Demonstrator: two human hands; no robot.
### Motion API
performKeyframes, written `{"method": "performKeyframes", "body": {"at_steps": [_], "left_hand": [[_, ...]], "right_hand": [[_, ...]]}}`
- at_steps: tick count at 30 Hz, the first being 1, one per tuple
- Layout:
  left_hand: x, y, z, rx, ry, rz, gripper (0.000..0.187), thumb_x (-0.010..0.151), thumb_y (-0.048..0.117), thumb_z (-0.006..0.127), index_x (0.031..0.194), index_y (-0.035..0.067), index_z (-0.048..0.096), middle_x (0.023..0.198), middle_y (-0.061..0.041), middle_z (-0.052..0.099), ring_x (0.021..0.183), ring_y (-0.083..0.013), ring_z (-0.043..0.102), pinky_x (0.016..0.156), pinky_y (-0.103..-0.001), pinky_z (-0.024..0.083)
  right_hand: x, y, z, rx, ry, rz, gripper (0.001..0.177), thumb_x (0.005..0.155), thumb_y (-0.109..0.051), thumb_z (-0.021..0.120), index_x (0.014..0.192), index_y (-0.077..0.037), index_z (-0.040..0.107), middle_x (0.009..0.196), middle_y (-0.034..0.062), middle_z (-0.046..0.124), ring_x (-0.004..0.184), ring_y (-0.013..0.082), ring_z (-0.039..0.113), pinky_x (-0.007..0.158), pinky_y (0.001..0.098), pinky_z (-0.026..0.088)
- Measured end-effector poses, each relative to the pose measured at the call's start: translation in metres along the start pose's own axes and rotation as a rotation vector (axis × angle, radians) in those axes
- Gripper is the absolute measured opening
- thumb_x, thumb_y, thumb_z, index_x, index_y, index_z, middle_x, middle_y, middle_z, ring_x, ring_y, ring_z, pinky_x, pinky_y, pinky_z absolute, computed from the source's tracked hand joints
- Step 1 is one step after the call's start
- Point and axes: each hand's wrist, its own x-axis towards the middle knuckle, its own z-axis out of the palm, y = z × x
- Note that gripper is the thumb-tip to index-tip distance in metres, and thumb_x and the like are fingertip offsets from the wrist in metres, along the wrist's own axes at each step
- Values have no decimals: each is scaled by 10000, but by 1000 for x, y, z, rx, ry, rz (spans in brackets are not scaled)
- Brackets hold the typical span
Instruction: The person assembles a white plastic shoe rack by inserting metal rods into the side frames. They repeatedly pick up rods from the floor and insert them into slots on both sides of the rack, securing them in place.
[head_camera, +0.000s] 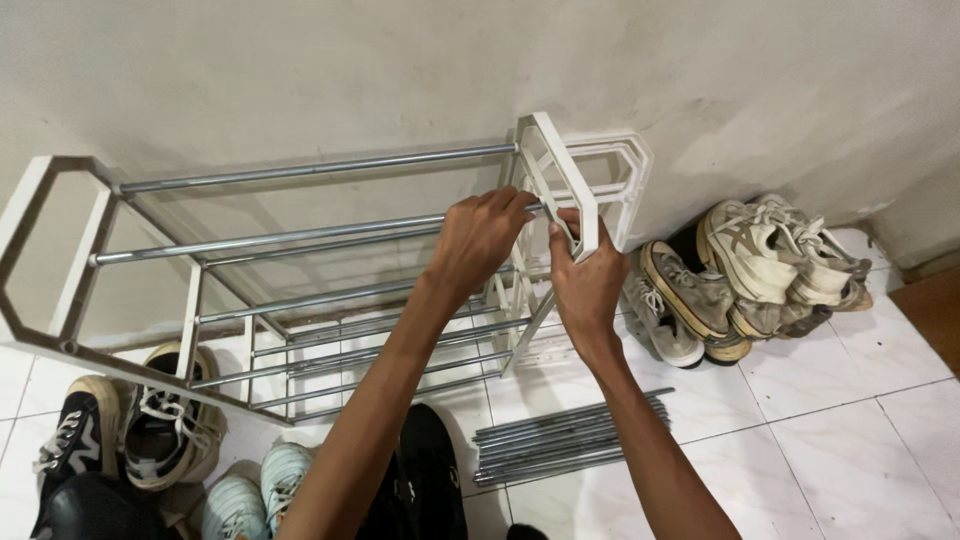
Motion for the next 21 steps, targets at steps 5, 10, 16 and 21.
{"method": "performKeyframes", "body": {"at_steps": [5,10,16,21], "left_hand": [[-1,-7,3,-2,-28,-4,157,964,121,615,1098,53,658,919,-62,676,825,-234,703,645,-384,558],[0,-7,4,68,-55,10,247,947,102,583,1189,82,630,964,-51,674,831,-225,692,661,-381,563],[3,-3,-1,86,-68,29,323,914,61,586,1227,108,649,997,-58,693,787,-217,698,618,-368,558],[15,7,-14,48,67,41,366,871,39,618,1227,80,696,1017,-90,723,740,-226,714,603,-360,555]], "right_hand": [[4,0,4,67,-11,111,184,963,-53,695,1138,4,699,951,123,772,864,204,761,759,338,590],[6,-1,3,43,11,32,195,964,-49,698,1149,15,704,954,126,773,835,182,753,735,324,580],[5,4,7,55,8,110,186,981,-71,684,1147,9,704,912,108,766,759,156,751,669,317,570],[4,4,10,92,35,105,156,988,-69,692,1125,6,700,881,100,762,742,162,737,662,316,570]]}}
